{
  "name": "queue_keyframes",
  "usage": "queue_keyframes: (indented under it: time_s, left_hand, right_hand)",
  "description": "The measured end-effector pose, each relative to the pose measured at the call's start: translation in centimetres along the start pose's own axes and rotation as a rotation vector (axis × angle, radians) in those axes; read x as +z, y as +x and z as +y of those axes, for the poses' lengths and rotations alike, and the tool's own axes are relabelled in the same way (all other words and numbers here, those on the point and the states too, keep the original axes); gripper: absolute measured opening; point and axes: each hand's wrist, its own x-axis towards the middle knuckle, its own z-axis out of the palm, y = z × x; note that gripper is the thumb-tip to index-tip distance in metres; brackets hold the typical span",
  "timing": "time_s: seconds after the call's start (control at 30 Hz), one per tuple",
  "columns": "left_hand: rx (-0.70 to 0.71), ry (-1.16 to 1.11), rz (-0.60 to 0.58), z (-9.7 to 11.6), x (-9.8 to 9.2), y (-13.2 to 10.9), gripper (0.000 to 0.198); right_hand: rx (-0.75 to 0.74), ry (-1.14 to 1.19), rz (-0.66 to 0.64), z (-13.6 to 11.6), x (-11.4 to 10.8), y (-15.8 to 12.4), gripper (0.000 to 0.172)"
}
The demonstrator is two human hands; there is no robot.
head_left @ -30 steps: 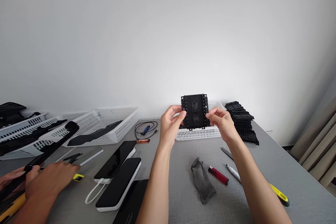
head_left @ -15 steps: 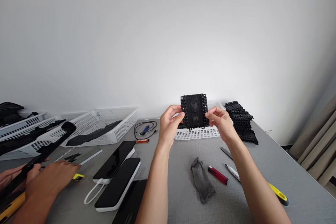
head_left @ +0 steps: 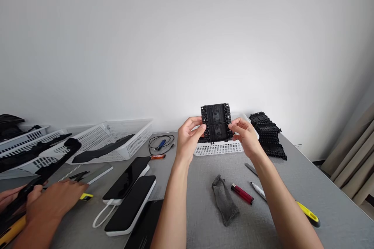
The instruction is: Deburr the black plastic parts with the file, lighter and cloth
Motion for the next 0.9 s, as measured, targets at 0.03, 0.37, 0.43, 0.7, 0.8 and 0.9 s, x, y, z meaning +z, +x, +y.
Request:
queue_keyframes:
  time_s: [0.03,0.37,0.43,0.7,0.8,0.9]
  left_hand:
    - [0.004,0.003,0.001,0.00,0.00,0.01,0.043]
    - [0.021,0.010,0.004,-0.09,-0.03,-0.03,0.044]
    - [0.022,0.012,-0.002,-0.16,-0.06,0.00,0.044]
    - [0.015,0.016,-0.005,-0.04,0.01,0.01,0.044]
    - [0.008,0.016,0.001,-0.01,0.04,-0.02,0.046]
    - [0.000,0.017,0.006,-0.10,0.00,0.01,0.048]
  right_hand:
    - [0.000,0.003,-0.002,0.01,0.01,0.00,0.030]
    - [0.006,0.004,-0.009,-0.03,0.21,-0.11,0.029]
    - [0.008,0.007,-0.009,-0.03,0.20,-0.10,0.030]
    - [0.010,0.001,-0.013,0.17,0.11,0.00,0.032]
    - [0.015,0.013,-0.021,0.23,0.11,0.01,0.032]
    - [0.030,0.028,-0.025,0.23,0.17,-0.01,0.031]
